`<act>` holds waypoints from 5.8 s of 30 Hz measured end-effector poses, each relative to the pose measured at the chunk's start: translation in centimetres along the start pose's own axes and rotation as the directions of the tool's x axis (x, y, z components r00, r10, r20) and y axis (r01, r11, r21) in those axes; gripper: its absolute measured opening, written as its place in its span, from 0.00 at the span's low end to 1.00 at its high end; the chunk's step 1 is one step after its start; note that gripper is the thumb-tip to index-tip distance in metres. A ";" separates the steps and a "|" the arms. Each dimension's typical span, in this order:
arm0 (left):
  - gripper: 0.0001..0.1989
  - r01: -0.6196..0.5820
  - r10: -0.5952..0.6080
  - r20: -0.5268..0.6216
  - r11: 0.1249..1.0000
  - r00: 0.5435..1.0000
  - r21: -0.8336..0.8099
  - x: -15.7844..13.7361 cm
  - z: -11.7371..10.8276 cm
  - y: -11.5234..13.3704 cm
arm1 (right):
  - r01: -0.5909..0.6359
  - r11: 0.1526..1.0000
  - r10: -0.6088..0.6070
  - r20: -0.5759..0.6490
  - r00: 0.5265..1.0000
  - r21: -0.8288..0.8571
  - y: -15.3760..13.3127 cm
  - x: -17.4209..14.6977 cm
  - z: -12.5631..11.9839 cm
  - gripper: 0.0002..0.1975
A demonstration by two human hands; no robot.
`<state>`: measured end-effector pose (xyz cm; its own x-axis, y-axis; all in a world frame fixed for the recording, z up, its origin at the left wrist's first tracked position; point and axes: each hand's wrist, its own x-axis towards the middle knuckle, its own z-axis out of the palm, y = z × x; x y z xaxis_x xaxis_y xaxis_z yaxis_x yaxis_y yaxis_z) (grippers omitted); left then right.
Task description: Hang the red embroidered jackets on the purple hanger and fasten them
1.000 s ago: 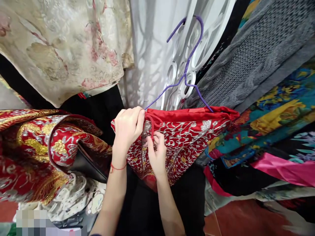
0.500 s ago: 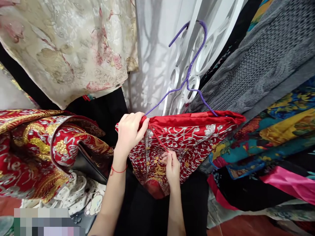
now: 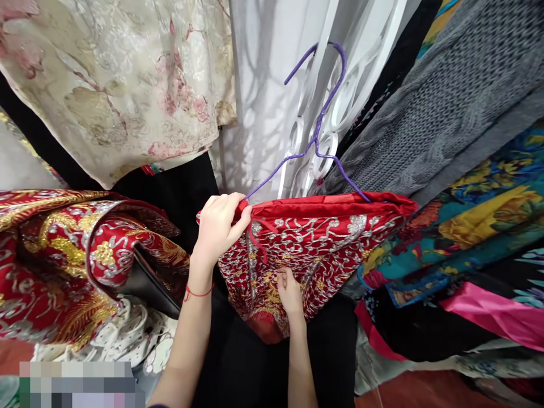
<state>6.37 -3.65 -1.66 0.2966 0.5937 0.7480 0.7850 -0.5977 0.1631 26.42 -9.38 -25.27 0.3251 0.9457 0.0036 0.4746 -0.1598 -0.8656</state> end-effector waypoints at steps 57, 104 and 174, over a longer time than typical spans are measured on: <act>0.09 0.032 -0.031 0.013 0.998 0.999 -0.062 -0.4 -0.7 0.3 | 0.655 0.688 -0.702 -0.058 0.710 -0.311 -22.1 -2.1 -5.6 0.14; 0.13 0.049 -0.044 -0.131 0.998 0.990 0.031 -0.1 0.4 0.1 | 0.508 0.861 -0.487 -0.260 0.834 0.019 -21.6 -1.5 -0.8 0.12; 0.16 0.078 -0.067 -0.209 0.996 0.976 0.046 -0.2 2.2 -0.1 | 0.177 0.822 -0.151 -0.092 0.984 0.541 -13.1 -3.9 5.4 0.13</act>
<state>7.46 -2.54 -3.19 0.1232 0.5071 0.8531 0.8301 -0.5237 0.1914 14.50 -9.44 -16.60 0.3238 0.9287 0.1809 0.0055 0.1893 -0.9819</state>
